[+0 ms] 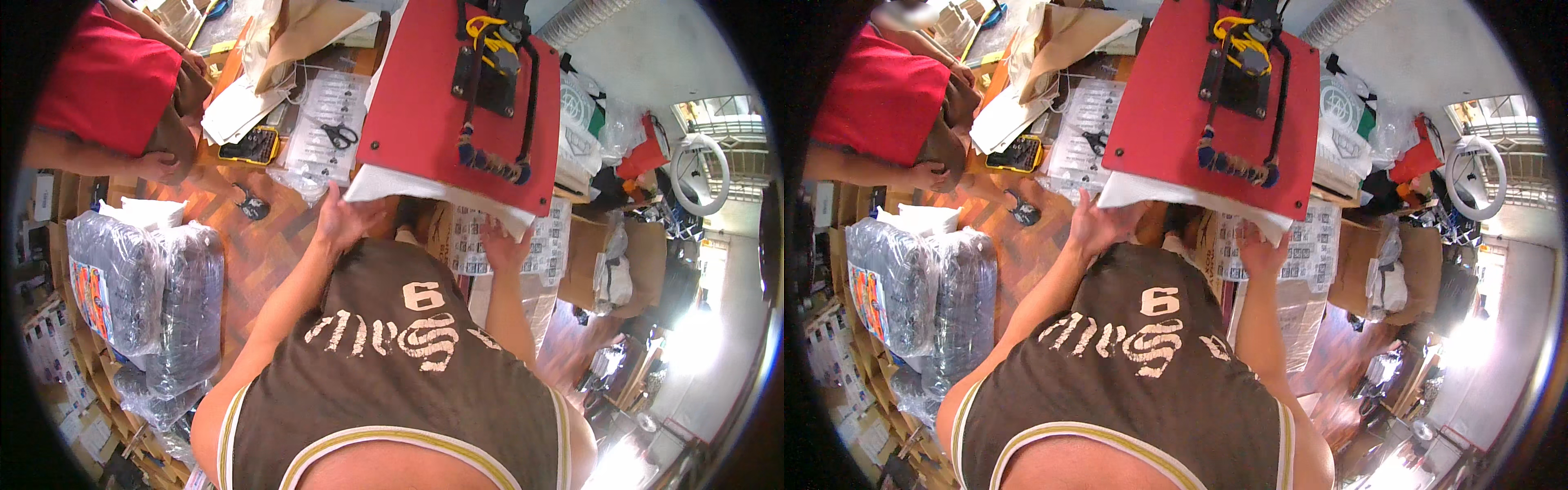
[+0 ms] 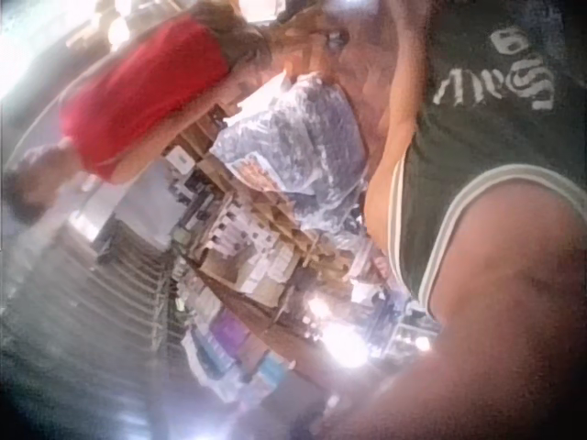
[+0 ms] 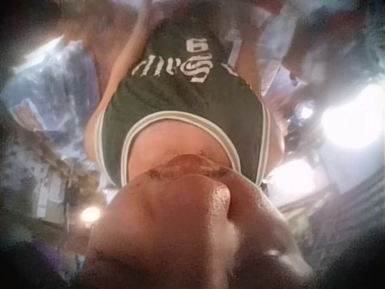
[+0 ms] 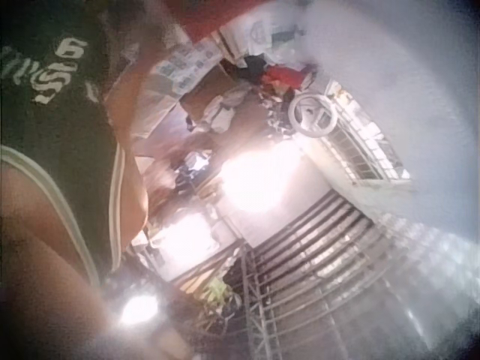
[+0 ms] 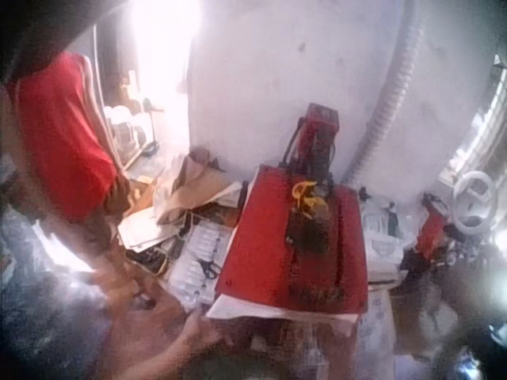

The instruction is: The person positions a white foam sheet under a red machine, trims the foam with scissors, and secures it using a screwdriver. The person then uses a yellow tool to adjust components on the machine.

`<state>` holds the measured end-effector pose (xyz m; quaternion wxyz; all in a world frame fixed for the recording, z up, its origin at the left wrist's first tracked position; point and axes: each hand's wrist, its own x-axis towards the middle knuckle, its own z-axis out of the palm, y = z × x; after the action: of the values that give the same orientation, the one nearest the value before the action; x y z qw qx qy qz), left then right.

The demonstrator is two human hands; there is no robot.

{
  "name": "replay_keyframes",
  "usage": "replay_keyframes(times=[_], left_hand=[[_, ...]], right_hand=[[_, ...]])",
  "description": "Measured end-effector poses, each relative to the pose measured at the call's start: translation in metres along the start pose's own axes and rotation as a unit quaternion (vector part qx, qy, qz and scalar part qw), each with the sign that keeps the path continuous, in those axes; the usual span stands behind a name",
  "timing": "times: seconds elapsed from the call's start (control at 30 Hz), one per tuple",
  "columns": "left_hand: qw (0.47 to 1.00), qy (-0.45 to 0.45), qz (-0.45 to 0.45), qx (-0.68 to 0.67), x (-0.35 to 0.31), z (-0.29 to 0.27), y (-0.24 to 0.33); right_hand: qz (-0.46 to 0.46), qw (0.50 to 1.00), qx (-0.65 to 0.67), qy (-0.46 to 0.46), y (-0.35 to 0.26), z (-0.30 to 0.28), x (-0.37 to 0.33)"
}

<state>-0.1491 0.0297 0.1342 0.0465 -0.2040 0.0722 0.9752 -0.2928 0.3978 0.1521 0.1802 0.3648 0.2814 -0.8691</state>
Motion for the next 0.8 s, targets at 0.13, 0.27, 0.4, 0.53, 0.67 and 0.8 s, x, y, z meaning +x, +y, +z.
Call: replay_keyframes(times=[0.13,0.27,0.4,0.53,0.67,0.8], left_hand=[[0.963,0.167,0.136,0.162,0.004,0.0,0.021],[0.972,0.143,0.099,0.161,-0.024,0.067,0.053],[0.984,0.115,0.13,0.042,-0.008,0.105,0.072],[0.985,0.092,0.134,0.055,0.014,0.11,0.088],[0.974,0.155,0.142,0.091,0.021,0.114,0.09],[0.952,0.174,0.111,0.225,0.015,0.088,0.111]], right_hand=[[-0.108,0.985,-0.133,0.004,-0.039,-0.004,-0.009],[-0.033,0.978,-0.115,-0.172,-0.093,-0.013,-0.033],[-0.004,0.978,-0.043,-0.203,-0.099,0.039,-0.023],[0.017,0.99,-0.055,-0.125,-0.12,0.049,-0.012],[-0.042,0.991,-0.128,-0.017,-0.114,0.066,-0.023],[0.007,0.98,-0.199,-0.024,-0.121,0.062,-0.007]])
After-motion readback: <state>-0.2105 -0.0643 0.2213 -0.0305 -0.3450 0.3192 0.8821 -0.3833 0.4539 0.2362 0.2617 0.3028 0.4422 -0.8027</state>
